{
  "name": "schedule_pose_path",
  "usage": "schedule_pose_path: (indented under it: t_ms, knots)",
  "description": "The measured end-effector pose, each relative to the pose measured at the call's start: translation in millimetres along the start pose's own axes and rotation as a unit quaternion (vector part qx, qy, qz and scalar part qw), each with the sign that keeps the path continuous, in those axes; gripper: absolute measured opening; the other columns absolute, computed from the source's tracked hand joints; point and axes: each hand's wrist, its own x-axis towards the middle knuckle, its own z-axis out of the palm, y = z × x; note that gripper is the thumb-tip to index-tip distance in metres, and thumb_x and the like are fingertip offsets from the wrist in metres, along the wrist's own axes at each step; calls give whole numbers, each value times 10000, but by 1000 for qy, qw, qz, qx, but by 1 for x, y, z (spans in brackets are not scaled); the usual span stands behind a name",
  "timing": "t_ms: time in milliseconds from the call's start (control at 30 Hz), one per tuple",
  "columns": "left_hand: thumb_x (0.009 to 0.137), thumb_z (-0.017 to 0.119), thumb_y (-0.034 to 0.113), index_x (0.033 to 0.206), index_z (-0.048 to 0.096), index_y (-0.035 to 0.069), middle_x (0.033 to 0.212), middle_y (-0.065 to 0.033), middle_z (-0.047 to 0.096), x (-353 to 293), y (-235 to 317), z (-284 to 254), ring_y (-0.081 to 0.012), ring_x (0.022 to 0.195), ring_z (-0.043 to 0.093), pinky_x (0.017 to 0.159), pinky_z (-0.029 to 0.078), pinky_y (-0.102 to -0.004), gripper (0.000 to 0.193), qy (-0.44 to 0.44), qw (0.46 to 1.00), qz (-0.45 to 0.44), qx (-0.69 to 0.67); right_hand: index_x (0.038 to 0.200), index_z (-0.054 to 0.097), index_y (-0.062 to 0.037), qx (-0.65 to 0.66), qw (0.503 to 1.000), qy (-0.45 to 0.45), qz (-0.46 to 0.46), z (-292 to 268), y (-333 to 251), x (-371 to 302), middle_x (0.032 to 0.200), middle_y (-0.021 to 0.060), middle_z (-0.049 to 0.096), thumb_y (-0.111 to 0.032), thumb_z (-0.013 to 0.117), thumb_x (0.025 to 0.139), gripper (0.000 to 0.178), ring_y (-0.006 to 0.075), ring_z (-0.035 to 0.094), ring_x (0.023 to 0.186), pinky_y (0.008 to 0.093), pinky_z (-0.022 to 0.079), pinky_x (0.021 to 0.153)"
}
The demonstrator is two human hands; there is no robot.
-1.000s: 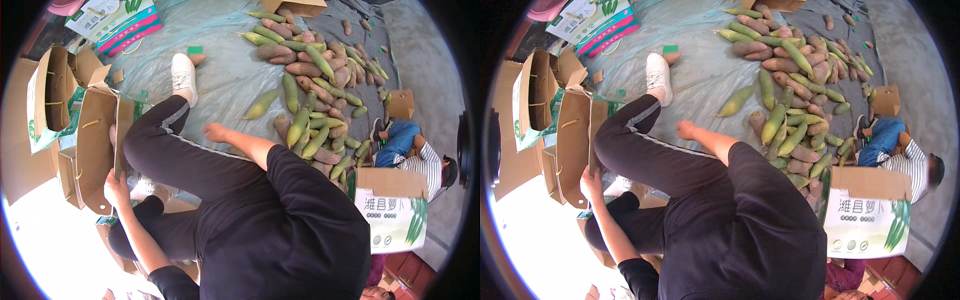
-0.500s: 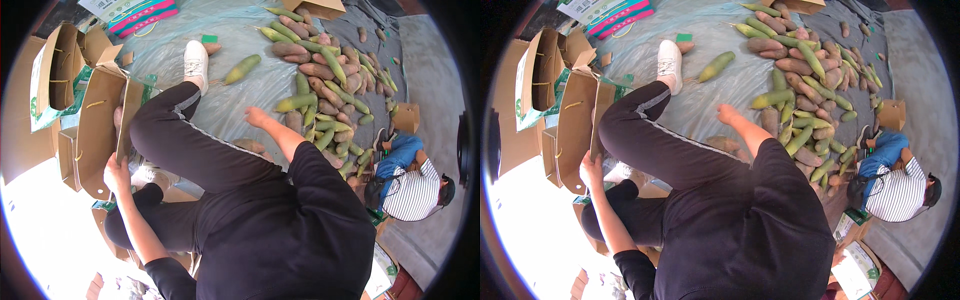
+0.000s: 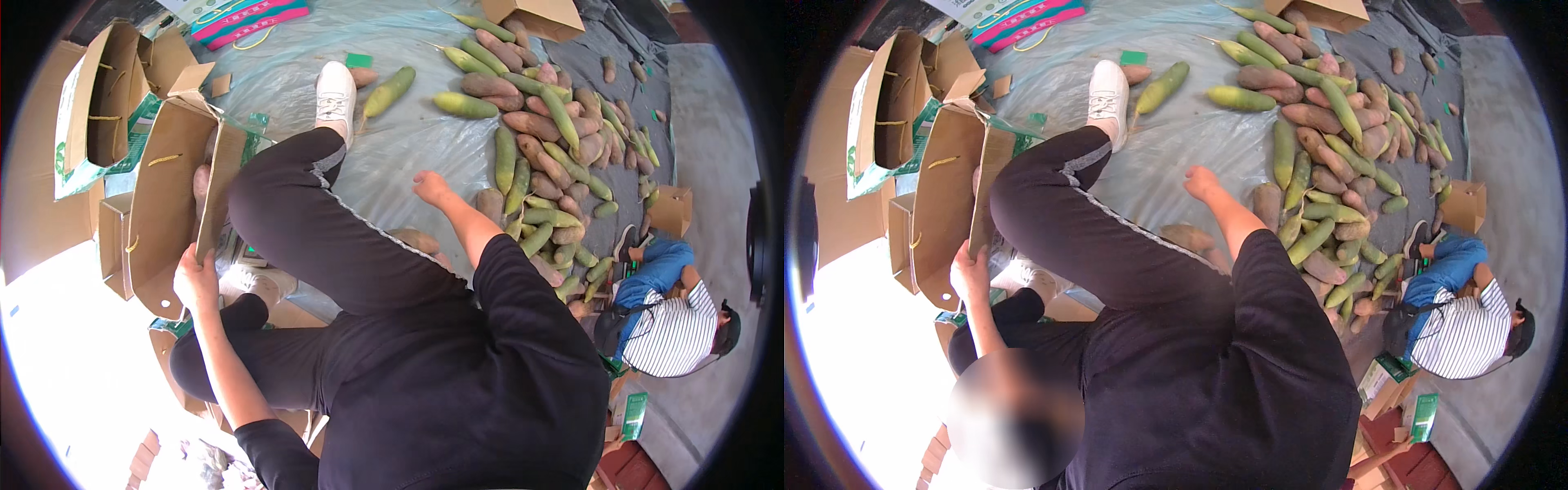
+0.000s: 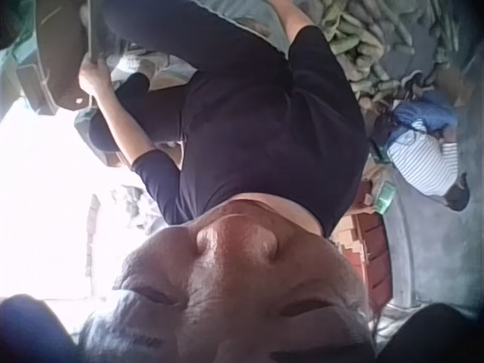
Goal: Sort and pack cucumbers into cardboard boxes and weigh them.
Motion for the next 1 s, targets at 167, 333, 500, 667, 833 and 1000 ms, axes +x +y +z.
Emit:
schedule_pose_path:
  t_ms: [167,333,500,667,833,1000]
  knots:
    - [766,623,201,976,620,108,937,-104,635,2,-5,7,-312,838,607,725,477,-396,230,18,1000,7,-2,1051,628,-74,125,990,-23,56,3,-17,22,941,112,646,-203,645,740,337,230,613,896,360,481,758]
    - [763,625,192,956,617,103,916,-104,633,5,-9,9,-316,819,607,714,477,-396,213,29,1000,13,2,1109,579,-73,322,937,-80,112,1,-58,48,900,43,619,-199,623,790,346,172,598,829,356,466,669]
    - [751,631,172,919,607,87,890,-104,628,4,-5,3,-319,798,606,690,478,-401,190,33,999,18,-8,1238,436,-67,548,820,-66,152,-2,-106,78,1078,71,554,-165,596,828,451,229,603,849,362,457,627]
    - [728,652,160,961,625,114,913,-86,637,2,-7,-2,-294,838,611,723,485,-377,239,8,1000,-11,-6,1154,456,-75,655,722,-75,209,14,-132,113,1049,81,537,-163,568,858,328,241,600,871,353,456,634]
    - [750,641,190,857,623,107,816,-77,618,8,7,-2,-275,808,605,687,480,-377,136,19,999,16,-28,967,525,-82,737,630,-96,226,23,-105,166,836,57,557,-128,543,871,108,194,577,764,328,453,635]
    - [755,614,166,833,598,95,788,-75,589,-1,-11,-10,-276,799,593,681,476,-393,107,7,1000,2,6,783,557,-109,694,677,-99,226,35,-131,165,630,-4,506,-125,541,868,87,137,499,583,306,458,621]
